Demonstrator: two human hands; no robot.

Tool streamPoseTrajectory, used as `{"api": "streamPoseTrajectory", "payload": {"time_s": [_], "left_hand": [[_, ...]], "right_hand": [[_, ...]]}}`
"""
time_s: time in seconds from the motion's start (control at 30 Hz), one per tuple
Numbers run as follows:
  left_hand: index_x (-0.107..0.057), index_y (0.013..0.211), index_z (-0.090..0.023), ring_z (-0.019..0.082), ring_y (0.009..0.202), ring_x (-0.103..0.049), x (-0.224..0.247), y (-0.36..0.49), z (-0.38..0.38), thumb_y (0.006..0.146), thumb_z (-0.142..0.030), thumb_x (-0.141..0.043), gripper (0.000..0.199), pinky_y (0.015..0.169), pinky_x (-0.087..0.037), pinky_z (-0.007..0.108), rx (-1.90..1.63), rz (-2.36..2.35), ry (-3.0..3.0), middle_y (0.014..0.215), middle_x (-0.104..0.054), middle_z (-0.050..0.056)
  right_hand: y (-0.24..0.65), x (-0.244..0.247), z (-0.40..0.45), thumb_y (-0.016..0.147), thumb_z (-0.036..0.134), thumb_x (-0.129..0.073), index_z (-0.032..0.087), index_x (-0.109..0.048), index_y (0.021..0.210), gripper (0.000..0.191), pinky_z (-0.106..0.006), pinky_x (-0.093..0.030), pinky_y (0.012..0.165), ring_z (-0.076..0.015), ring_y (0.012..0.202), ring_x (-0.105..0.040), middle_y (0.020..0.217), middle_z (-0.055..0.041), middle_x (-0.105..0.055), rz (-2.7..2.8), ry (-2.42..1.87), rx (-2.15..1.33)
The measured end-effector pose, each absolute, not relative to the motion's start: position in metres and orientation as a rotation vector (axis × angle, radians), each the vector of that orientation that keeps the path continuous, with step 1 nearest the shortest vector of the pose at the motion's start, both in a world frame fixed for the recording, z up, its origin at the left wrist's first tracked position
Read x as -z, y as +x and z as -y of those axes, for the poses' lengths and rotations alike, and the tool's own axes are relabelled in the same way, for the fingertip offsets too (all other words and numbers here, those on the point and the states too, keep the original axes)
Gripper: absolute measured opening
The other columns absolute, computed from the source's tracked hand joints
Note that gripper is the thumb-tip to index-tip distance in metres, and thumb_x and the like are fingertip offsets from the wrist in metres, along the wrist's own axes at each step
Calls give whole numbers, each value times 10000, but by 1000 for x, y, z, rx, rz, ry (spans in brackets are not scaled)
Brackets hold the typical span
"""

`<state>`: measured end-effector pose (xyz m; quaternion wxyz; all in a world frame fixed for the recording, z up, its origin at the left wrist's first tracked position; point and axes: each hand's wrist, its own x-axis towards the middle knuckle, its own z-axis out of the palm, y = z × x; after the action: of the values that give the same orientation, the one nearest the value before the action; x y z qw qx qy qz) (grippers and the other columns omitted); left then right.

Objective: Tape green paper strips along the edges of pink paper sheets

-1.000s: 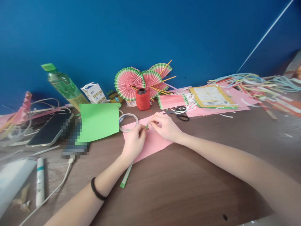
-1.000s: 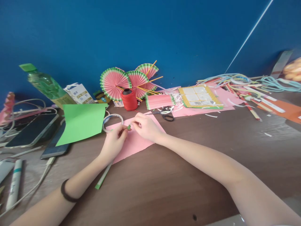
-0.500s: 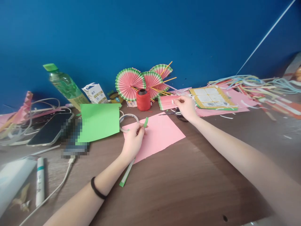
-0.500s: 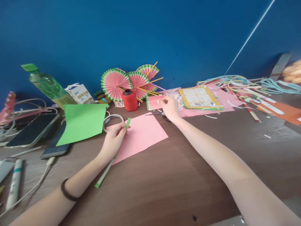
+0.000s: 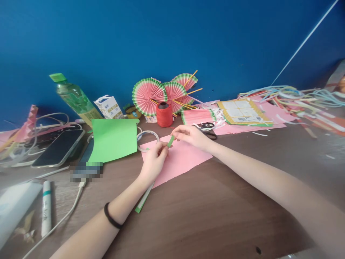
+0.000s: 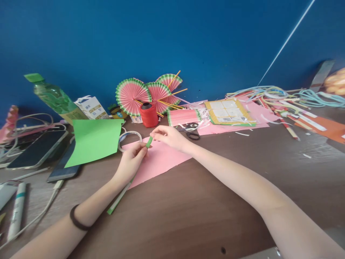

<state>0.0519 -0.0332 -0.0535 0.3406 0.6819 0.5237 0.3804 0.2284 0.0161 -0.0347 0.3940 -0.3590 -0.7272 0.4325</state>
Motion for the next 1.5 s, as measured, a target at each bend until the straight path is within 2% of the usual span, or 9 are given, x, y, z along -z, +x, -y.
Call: {"api": "streamPoseTrajectory", "payload": {"time_s": [0.13,0.33,0.47,0.7,0.83,1.1,1.23,1.33,1.5], "left_hand": [[-581,823,-189,118,616,-497,54,51,32,819,-259,-417,178,609,-398,232,-988,-1339,1793,637,-530,-31],[-575,772,-184,114,602,-495,53,52,33,816,-232,-416,172,607,-401,230,-967,-1363,1830,629,-539,-31],[-567,735,-183,114,598,-493,50,53,34,812,-222,-420,170,610,-400,232,-963,-1369,1859,620,-538,-31],[-560,752,-189,123,605,-504,52,52,33,826,-277,-416,185,625,-399,242,-945,-1355,1792,623,-543,-28],[-570,771,-187,129,615,-508,52,52,32,828,-317,-420,207,650,-410,251,-949,-1344,1752,628,-556,-22],[-551,733,-188,133,629,-518,49,52,33,822,-309,-424,196,659,-420,254,-925,-1354,1713,641,-581,-15],[-509,689,-197,132,607,-508,49,52,33,817,-304,-413,192,629,-412,255,-932,-1360,1717,623,-567,-18],[-495,693,-199,133,611,-508,50,52,33,816,-317,-413,189,615,-406,252,-947,-1360,1712,618,-551,-19],[-496,701,-196,126,583,-504,52,52,32,809,-310,-414,177,597,-408,249,-973,-1386,1684,608,-535,-22]], "right_hand": [[222,33,-7,779,328,-581,163,-592,795,167,-313,-455,754,-141,737,-607,785,-30,-666,1870,-926,-1143],[220,36,-6,812,243,-516,165,-542,767,94,-311,-441,733,-126,686,-583,699,-5,-627,1939,-980,-1101],[218,37,-8,810,191,-487,170,-500,720,93,-299,-445,707,-119,670,-572,658,4,-598,1874,-934,-1217],[224,36,-12,739,253,-566,158,-565,701,102,-266,-404,625,-117,632,-567,643,-11,-628,1693,-944,-1444],[229,34,-18,688,265,-600,164,-548,661,117,-256,-387,597,-114,604,-567,603,4,-602,1534,-927,-1554],[259,31,-46,656,281,-614,191,-471,650,169,-256,-394,557,-108,565,-521,581,23,-514,1154,-885,-1484],[268,31,-51,659,242,-572,209,-478,686,102,-284,-422,584,-127,592,-518,613,13,-517,1098,-897,-1472],[267,28,-47,696,258,-504,228,-505,770,80,-326,-449,649,-156,689,-548,711,-7,-563,1191,-845,-1398],[260,20,-37,788,372,-395,225,-549,887,235,-374,-457,714,-197,856,-569,876,-60,-598,1420,-777,-1288]]}}
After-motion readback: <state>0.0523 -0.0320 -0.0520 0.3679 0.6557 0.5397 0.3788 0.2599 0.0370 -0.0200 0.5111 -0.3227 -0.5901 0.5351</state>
